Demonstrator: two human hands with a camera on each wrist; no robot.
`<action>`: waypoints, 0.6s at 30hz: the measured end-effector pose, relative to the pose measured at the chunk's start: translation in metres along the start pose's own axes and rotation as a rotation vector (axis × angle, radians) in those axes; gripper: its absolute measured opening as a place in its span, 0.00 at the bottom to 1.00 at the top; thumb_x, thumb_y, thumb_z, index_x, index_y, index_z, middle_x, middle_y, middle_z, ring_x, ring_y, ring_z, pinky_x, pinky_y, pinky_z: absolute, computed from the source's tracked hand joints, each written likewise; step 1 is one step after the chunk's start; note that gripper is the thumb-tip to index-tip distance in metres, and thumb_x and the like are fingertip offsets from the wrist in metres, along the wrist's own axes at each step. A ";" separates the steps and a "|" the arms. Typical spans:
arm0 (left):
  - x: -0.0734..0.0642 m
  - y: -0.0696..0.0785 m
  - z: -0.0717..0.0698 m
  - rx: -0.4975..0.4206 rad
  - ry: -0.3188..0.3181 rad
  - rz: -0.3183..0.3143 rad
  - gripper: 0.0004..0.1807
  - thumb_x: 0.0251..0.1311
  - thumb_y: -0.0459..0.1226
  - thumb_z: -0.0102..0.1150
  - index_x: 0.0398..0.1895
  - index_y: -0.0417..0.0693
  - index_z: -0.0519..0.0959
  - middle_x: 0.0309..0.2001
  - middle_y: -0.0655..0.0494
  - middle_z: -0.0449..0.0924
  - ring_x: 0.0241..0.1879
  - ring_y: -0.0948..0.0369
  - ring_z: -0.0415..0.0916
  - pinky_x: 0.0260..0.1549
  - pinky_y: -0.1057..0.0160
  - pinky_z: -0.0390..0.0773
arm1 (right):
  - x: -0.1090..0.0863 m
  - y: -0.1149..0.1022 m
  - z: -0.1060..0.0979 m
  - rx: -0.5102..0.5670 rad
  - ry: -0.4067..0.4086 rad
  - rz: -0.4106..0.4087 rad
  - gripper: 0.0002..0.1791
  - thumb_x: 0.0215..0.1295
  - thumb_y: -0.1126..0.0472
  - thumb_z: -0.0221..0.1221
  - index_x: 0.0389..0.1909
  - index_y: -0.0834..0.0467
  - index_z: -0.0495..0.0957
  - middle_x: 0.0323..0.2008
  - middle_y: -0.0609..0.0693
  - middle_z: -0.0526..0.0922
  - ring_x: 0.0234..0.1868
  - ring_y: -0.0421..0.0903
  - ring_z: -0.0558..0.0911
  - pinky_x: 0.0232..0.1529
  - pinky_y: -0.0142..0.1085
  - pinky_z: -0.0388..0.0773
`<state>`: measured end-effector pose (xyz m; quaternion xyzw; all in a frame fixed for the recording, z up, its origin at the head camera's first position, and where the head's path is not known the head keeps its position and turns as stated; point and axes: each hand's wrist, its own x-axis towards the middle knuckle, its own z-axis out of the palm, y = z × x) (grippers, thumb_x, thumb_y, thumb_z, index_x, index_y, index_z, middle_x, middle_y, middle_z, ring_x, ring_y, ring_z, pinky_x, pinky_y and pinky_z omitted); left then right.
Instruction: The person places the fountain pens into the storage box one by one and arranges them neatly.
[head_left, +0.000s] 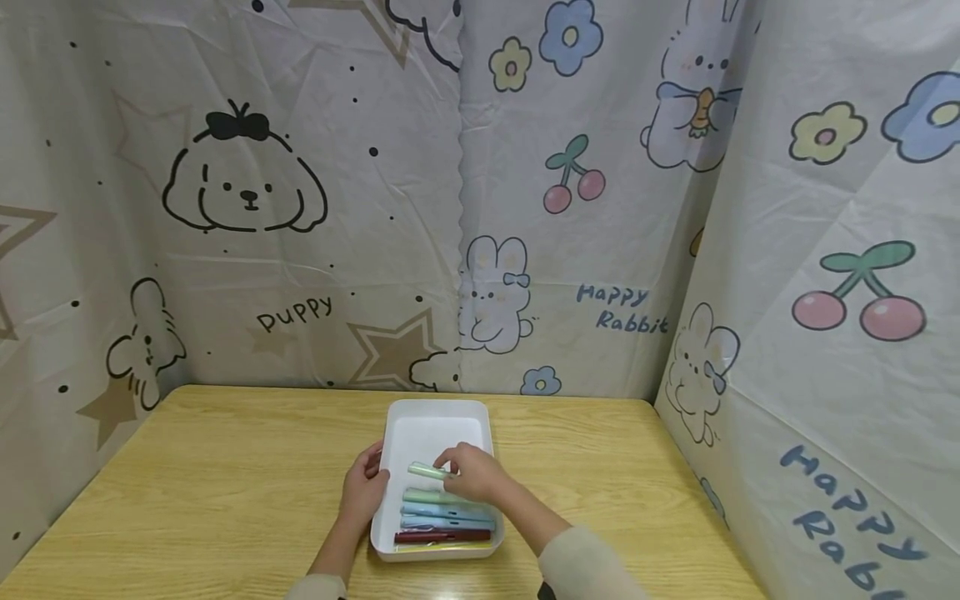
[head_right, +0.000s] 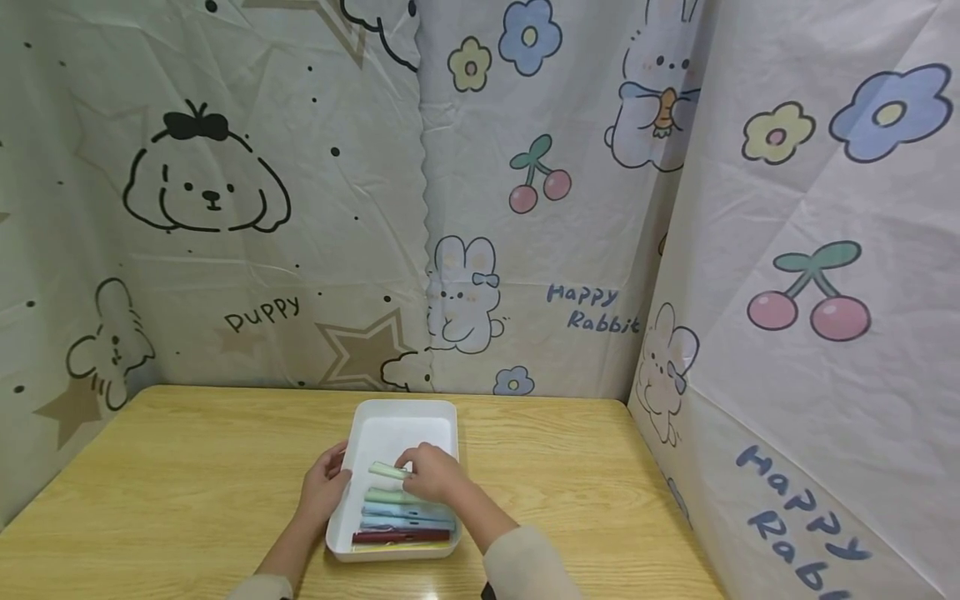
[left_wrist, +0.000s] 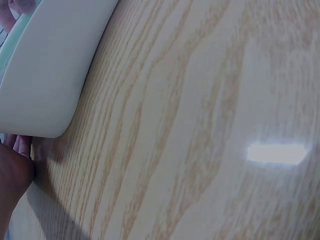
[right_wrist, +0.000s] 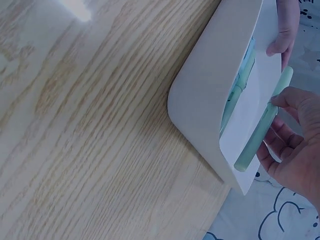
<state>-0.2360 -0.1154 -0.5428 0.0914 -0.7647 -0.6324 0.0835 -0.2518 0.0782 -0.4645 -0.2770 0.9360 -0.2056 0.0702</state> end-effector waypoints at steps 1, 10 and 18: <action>0.000 0.001 0.000 0.000 0.000 0.001 0.27 0.60 0.27 0.44 0.65 0.37 0.63 0.59 0.33 0.69 0.57 0.43 0.69 0.53 0.48 0.73 | 0.001 -0.001 0.001 0.001 0.000 -0.002 0.16 0.51 0.63 0.59 0.43 0.54 0.81 0.26 0.44 0.73 0.26 0.36 0.68 0.27 0.27 0.66; 0.002 -0.001 0.000 -0.007 0.003 -0.004 0.27 0.60 0.27 0.44 0.65 0.38 0.63 0.59 0.34 0.69 0.57 0.44 0.69 0.54 0.48 0.72 | 0.006 -0.001 0.010 -0.044 -0.010 -0.002 0.16 0.52 0.62 0.59 0.44 0.53 0.82 0.28 0.44 0.75 0.28 0.36 0.69 0.29 0.27 0.68; 0.002 -0.003 0.001 -0.002 0.002 -0.008 0.27 0.60 0.27 0.44 0.65 0.39 0.63 0.59 0.35 0.69 0.57 0.44 0.69 0.54 0.48 0.73 | 0.006 0.001 0.014 -0.063 -0.011 0.019 0.16 0.53 0.62 0.59 0.44 0.53 0.82 0.27 0.44 0.74 0.27 0.36 0.69 0.29 0.27 0.68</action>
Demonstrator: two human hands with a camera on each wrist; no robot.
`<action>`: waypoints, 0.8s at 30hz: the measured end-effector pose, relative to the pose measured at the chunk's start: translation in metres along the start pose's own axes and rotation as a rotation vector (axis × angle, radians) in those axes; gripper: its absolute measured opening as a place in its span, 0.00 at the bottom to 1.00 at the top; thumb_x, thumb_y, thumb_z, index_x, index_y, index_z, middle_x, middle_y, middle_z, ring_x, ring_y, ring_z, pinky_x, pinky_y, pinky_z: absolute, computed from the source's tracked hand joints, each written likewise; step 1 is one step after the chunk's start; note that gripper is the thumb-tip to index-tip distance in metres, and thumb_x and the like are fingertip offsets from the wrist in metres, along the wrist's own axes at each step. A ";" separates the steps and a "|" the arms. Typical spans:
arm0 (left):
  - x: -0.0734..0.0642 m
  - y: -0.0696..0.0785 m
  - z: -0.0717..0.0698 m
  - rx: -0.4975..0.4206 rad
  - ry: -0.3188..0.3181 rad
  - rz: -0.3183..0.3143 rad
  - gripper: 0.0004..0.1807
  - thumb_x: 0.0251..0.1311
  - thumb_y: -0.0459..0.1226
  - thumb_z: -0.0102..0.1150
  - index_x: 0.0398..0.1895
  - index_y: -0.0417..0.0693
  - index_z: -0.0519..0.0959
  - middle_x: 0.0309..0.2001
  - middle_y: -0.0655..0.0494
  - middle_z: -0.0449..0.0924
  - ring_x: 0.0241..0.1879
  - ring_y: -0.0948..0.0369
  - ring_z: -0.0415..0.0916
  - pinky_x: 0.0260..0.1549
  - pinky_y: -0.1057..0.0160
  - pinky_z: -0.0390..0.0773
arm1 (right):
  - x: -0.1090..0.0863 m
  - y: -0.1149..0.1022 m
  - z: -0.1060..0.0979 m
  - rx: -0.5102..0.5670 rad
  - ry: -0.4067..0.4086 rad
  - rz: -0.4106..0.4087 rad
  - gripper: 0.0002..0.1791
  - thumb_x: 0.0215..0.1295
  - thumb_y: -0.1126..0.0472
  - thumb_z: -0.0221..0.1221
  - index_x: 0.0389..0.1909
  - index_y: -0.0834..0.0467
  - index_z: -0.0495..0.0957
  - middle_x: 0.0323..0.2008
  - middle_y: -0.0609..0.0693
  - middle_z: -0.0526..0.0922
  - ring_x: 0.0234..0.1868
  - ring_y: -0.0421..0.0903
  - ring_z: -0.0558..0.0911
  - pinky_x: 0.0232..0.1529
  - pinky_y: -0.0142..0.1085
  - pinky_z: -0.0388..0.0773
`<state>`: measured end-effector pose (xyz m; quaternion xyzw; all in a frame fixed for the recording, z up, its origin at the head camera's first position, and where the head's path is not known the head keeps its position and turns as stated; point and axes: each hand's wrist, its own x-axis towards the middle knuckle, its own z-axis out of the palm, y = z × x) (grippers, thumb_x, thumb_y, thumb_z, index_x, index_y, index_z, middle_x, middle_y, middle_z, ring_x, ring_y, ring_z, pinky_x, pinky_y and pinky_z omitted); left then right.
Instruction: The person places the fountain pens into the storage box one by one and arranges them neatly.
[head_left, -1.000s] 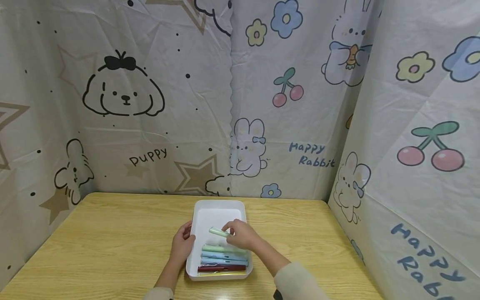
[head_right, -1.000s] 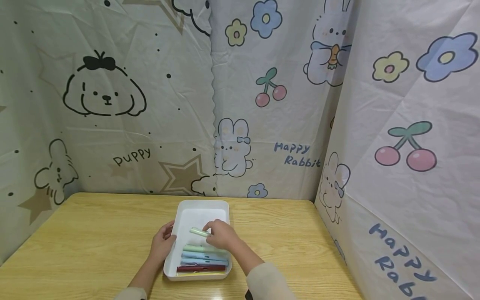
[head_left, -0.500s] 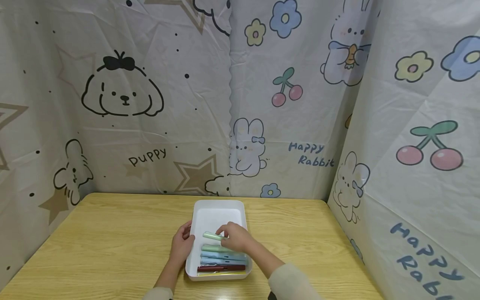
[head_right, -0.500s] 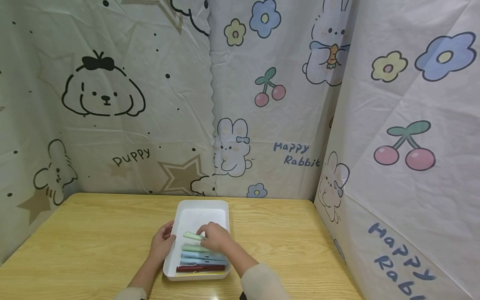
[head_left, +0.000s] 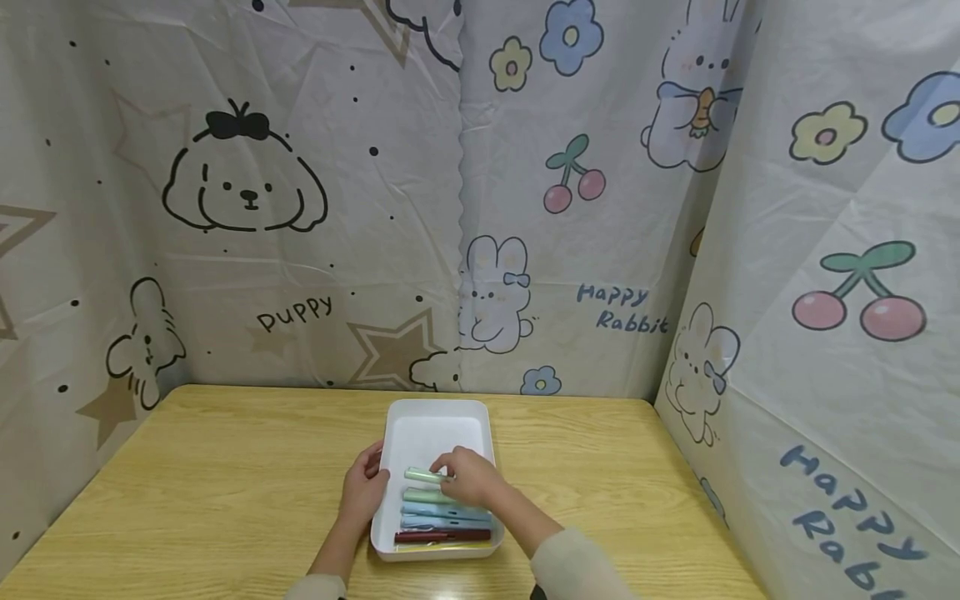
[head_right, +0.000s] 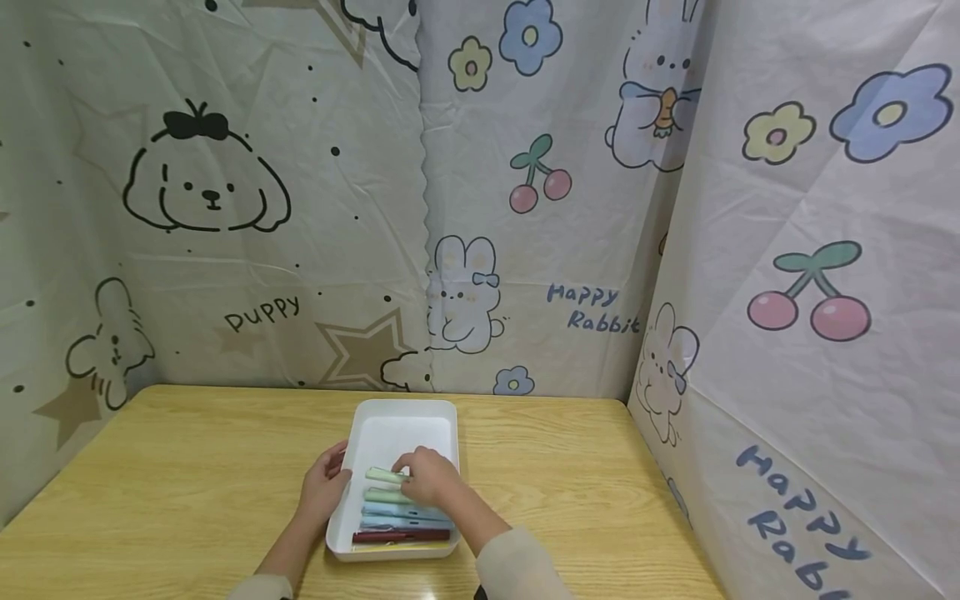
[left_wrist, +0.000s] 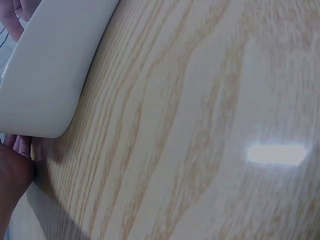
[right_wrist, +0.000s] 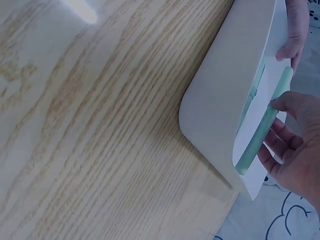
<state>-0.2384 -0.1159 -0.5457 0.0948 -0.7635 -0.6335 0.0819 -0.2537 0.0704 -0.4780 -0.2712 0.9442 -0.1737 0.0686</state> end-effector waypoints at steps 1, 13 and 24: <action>0.000 0.000 0.000 0.003 0.003 0.006 0.27 0.59 0.27 0.44 0.65 0.38 0.63 0.59 0.34 0.70 0.57 0.44 0.70 0.53 0.48 0.73 | 0.000 0.000 0.000 0.000 0.003 -0.001 0.16 0.53 0.63 0.59 0.44 0.53 0.82 0.27 0.44 0.74 0.27 0.36 0.69 0.29 0.27 0.68; 0.002 -0.001 0.000 -0.006 0.006 0.011 0.26 0.60 0.27 0.44 0.65 0.38 0.64 0.59 0.34 0.69 0.57 0.43 0.69 0.54 0.47 0.72 | 0.001 0.001 0.009 0.004 0.044 0.023 0.15 0.54 0.62 0.59 0.44 0.53 0.82 0.28 0.45 0.74 0.28 0.37 0.70 0.28 0.29 0.68; 0.001 -0.001 0.000 0.003 -0.001 0.000 0.27 0.60 0.27 0.43 0.65 0.38 0.63 0.60 0.35 0.69 0.58 0.44 0.69 0.55 0.47 0.71 | 0.000 0.004 0.013 0.012 0.034 0.044 0.15 0.54 0.63 0.58 0.44 0.53 0.82 0.28 0.45 0.74 0.27 0.37 0.69 0.28 0.28 0.67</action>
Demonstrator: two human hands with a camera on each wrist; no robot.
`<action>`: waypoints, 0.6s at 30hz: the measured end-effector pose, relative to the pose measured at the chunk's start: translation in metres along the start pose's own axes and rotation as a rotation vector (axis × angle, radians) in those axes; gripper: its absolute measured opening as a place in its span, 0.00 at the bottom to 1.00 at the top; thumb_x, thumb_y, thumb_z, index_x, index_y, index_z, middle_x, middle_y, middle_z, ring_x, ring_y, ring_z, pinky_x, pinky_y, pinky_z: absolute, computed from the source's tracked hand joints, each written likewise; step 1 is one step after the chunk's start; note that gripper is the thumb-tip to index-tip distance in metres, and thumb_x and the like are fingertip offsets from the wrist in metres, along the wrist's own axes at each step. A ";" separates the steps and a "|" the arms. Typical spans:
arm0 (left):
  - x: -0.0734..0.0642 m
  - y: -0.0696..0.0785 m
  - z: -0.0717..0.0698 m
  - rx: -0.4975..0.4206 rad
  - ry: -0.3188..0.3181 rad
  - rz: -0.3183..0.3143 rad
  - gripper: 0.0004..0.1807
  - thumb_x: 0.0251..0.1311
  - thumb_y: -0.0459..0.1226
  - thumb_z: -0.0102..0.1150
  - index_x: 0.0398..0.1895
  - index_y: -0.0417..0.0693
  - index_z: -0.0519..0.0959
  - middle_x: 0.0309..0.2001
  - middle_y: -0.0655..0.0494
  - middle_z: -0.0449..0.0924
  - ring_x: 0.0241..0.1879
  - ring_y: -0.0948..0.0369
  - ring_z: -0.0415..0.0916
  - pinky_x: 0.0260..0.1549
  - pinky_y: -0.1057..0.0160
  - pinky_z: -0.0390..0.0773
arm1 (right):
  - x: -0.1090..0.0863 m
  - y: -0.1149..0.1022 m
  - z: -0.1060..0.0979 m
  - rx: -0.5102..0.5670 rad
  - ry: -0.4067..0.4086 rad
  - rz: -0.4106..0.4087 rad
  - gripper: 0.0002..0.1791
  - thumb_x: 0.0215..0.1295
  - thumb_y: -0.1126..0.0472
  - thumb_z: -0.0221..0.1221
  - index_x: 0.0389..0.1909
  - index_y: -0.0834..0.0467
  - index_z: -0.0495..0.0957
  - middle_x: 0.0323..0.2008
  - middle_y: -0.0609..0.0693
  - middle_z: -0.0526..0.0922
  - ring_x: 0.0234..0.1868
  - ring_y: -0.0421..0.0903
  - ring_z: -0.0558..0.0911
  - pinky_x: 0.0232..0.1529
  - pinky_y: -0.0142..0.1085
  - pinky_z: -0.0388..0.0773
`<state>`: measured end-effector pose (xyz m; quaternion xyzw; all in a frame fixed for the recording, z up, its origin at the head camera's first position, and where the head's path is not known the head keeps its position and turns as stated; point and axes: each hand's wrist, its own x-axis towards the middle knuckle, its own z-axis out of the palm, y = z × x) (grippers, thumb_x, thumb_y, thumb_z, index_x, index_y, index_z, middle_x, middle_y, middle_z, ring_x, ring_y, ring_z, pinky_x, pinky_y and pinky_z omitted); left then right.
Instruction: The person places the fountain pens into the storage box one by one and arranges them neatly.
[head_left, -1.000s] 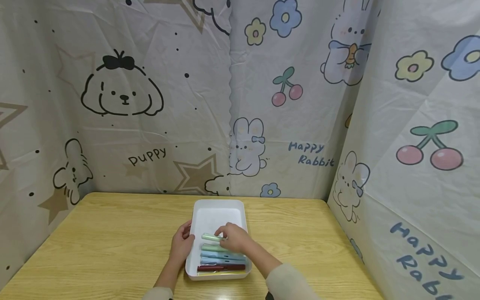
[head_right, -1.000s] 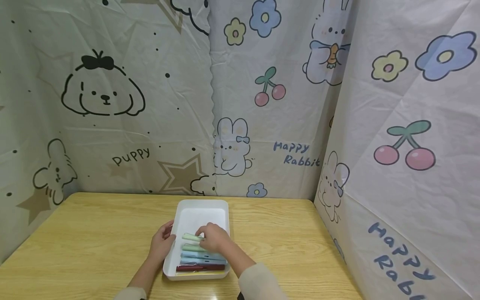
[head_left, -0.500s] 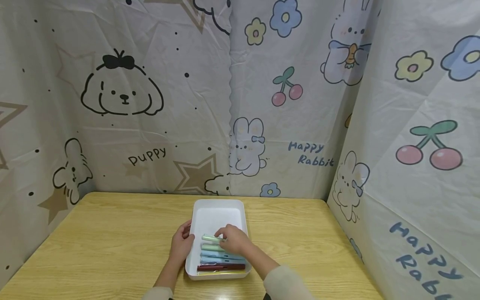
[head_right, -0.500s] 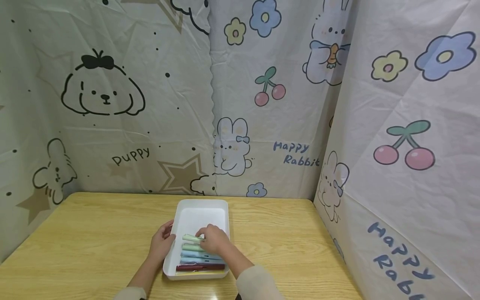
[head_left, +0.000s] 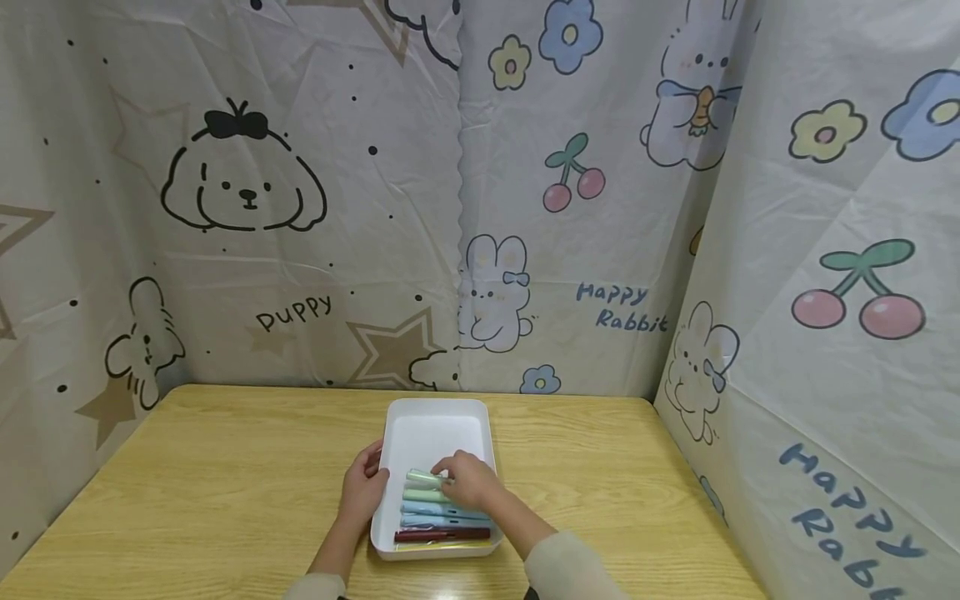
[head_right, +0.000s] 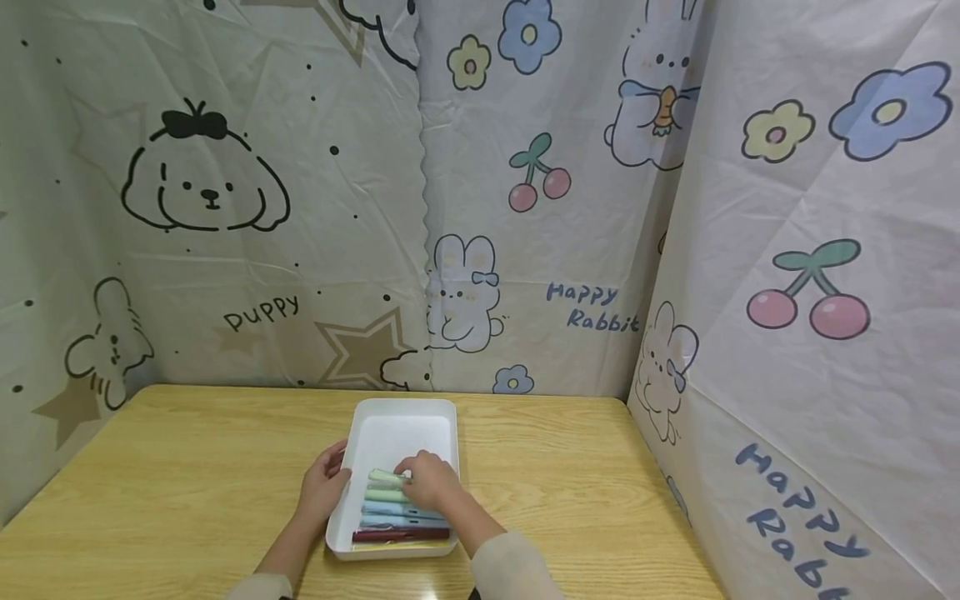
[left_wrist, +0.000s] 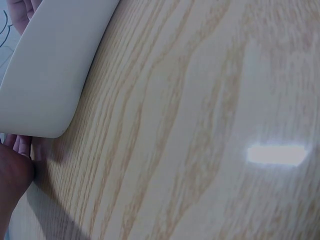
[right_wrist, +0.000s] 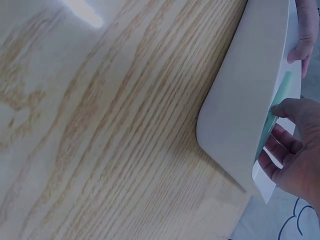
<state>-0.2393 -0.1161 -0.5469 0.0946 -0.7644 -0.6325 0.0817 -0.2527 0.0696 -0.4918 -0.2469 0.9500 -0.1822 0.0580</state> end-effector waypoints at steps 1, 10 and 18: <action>0.000 0.000 0.000 0.002 0.001 0.001 0.27 0.60 0.27 0.43 0.65 0.38 0.63 0.60 0.35 0.69 0.58 0.44 0.69 0.55 0.47 0.71 | 0.000 0.000 0.000 -0.004 0.001 -0.002 0.15 0.54 0.63 0.57 0.44 0.52 0.82 0.27 0.45 0.74 0.27 0.36 0.69 0.28 0.28 0.67; 0.000 0.001 0.000 0.006 0.011 0.013 0.27 0.59 0.27 0.44 0.64 0.38 0.64 0.59 0.35 0.70 0.57 0.44 0.70 0.54 0.48 0.72 | -0.002 -0.001 0.001 -0.008 0.018 -0.009 0.16 0.54 0.64 0.57 0.44 0.53 0.82 0.28 0.47 0.75 0.27 0.37 0.70 0.27 0.29 0.66; 0.000 0.000 0.000 0.009 0.000 0.001 0.27 0.60 0.27 0.44 0.65 0.39 0.63 0.60 0.35 0.69 0.57 0.45 0.69 0.54 0.48 0.72 | -0.001 -0.001 0.003 -0.019 0.021 -0.027 0.15 0.53 0.65 0.57 0.42 0.52 0.83 0.28 0.47 0.77 0.29 0.38 0.72 0.29 0.30 0.69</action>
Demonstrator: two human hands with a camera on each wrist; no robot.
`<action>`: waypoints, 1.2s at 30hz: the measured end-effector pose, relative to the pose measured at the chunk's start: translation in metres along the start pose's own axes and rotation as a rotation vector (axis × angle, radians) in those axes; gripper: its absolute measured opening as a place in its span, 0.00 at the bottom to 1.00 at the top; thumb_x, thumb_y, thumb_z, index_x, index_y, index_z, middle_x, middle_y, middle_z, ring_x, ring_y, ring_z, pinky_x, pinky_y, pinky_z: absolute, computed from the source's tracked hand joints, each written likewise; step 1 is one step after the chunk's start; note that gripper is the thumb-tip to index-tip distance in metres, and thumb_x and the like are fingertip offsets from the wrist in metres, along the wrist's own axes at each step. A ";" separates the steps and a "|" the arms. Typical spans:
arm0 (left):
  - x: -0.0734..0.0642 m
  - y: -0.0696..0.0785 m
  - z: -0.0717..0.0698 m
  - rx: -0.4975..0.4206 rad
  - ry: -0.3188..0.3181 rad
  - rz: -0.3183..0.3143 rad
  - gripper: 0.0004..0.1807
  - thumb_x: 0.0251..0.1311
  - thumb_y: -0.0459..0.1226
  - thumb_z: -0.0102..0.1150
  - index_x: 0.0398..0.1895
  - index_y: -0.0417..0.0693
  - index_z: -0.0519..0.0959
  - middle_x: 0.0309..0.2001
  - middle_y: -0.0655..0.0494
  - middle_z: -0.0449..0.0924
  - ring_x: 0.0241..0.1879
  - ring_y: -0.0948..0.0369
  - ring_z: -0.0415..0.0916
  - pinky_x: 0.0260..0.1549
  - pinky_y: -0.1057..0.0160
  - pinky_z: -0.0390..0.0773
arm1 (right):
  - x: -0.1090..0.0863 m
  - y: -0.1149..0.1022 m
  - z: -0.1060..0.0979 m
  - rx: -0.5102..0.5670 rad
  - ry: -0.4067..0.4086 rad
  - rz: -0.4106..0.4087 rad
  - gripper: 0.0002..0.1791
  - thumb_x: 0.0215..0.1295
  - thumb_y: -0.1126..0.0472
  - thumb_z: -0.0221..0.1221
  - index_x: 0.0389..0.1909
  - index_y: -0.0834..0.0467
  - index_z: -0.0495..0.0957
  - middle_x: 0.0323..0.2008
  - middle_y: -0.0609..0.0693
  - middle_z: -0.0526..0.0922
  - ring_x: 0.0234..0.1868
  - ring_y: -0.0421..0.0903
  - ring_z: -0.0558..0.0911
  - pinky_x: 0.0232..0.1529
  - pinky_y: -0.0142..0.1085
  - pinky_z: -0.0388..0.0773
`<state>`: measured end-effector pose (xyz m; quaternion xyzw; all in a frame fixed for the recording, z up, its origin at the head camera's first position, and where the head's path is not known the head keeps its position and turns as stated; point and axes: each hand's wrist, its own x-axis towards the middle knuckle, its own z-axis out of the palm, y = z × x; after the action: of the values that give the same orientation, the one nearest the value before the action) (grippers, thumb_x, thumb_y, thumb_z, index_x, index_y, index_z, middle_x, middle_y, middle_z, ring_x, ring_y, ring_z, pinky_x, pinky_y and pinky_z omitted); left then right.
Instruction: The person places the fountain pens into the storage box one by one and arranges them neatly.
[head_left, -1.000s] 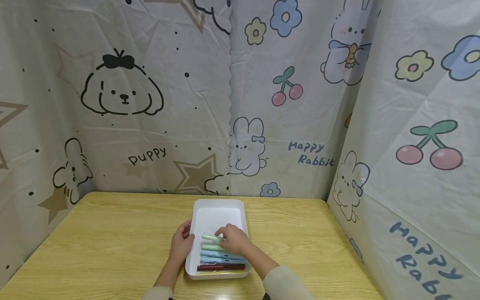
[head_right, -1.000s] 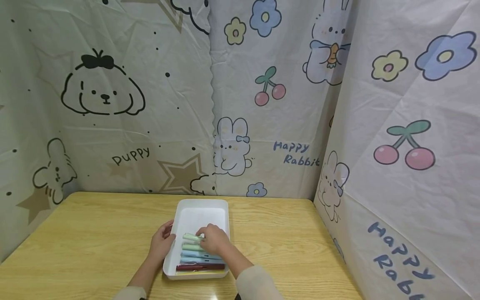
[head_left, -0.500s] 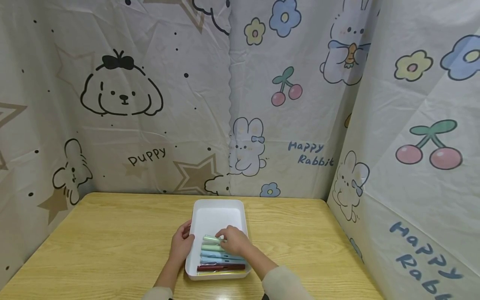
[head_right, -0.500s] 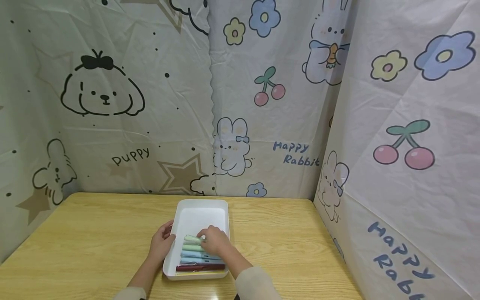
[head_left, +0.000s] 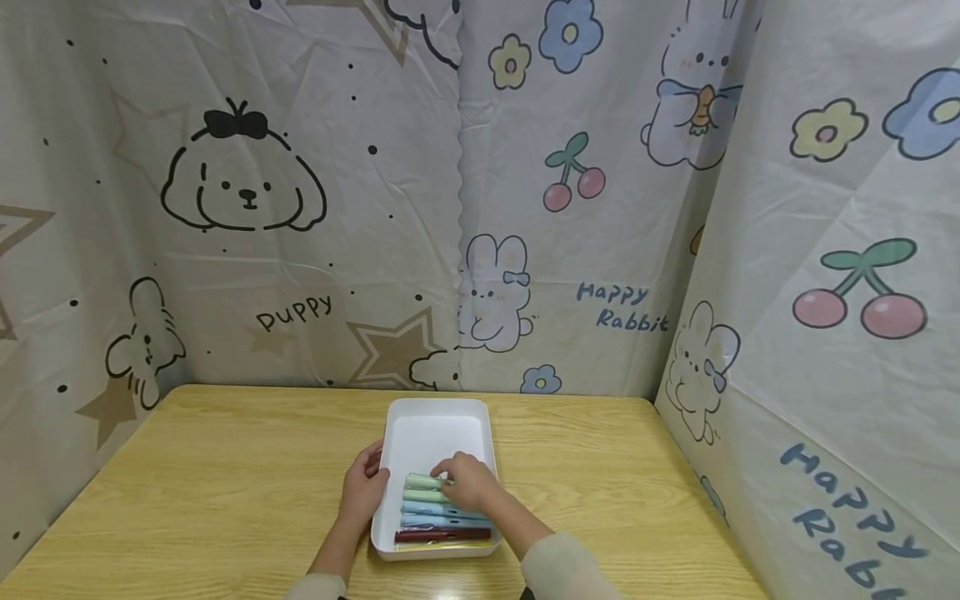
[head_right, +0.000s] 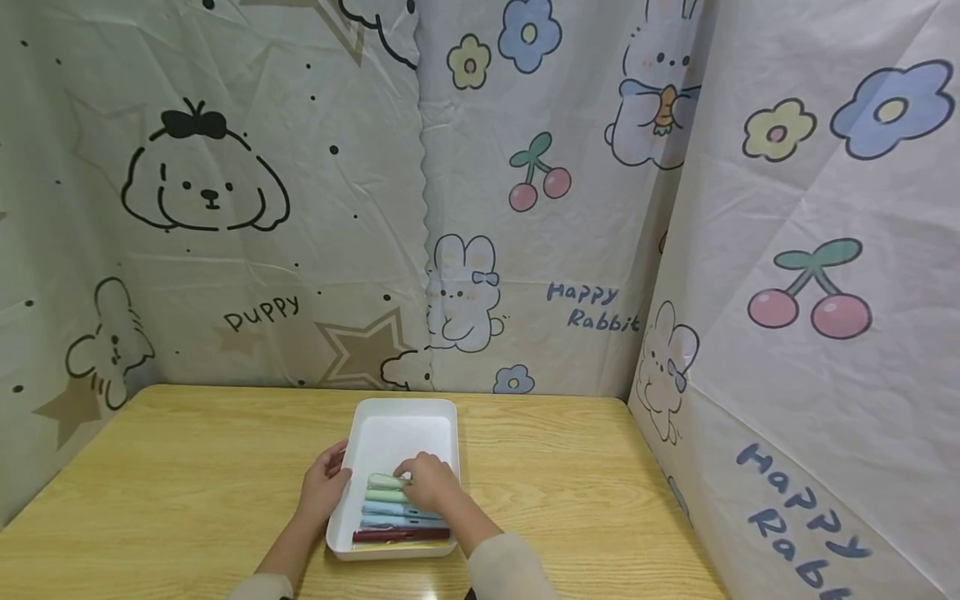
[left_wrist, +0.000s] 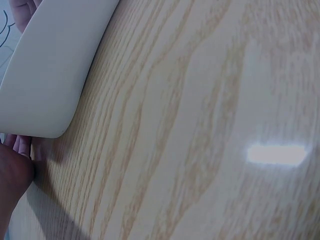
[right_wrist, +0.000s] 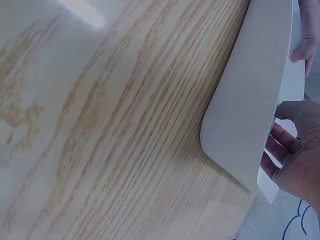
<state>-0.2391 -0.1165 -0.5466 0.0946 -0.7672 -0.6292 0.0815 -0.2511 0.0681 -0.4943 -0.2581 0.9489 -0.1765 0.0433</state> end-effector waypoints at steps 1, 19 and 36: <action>0.000 0.000 0.000 0.000 0.000 -0.002 0.27 0.60 0.27 0.44 0.65 0.39 0.63 0.60 0.35 0.69 0.57 0.45 0.69 0.54 0.48 0.72 | 0.000 0.000 0.000 0.001 0.001 0.000 0.15 0.53 0.66 0.57 0.42 0.52 0.84 0.28 0.47 0.77 0.29 0.38 0.72 0.29 0.30 0.69; 0.001 0.001 0.002 0.007 -0.009 -0.023 0.27 0.61 0.29 0.44 0.66 0.41 0.62 0.61 0.36 0.68 0.58 0.45 0.68 0.55 0.48 0.71 | -0.001 0.003 -0.002 0.072 0.012 0.059 0.14 0.55 0.66 0.56 0.42 0.53 0.83 0.29 0.48 0.76 0.30 0.39 0.72 0.30 0.31 0.69; 0.004 0.001 0.004 0.004 -0.008 -0.020 0.27 0.62 0.29 0.45 0.66 0.40 0.62 0.61 0.35 0.68 0.58 0.45 0.68 0.56 0.47 0.70 | -0.005 0.026 -0.035 0.107 0.151 0.069 0.12 0.62 0.60 0.55 0.43 0.58 0.82 0.34 0.52 0.78 0.32 0.43 0.75 0.31 0.33 0.71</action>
<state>-0.2443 -0.1141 -0.5464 0.0999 -0.7678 -0.6288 0.0716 -0.2653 0.1024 -0.4710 -0.2083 0.9470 -0.2444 -0.0087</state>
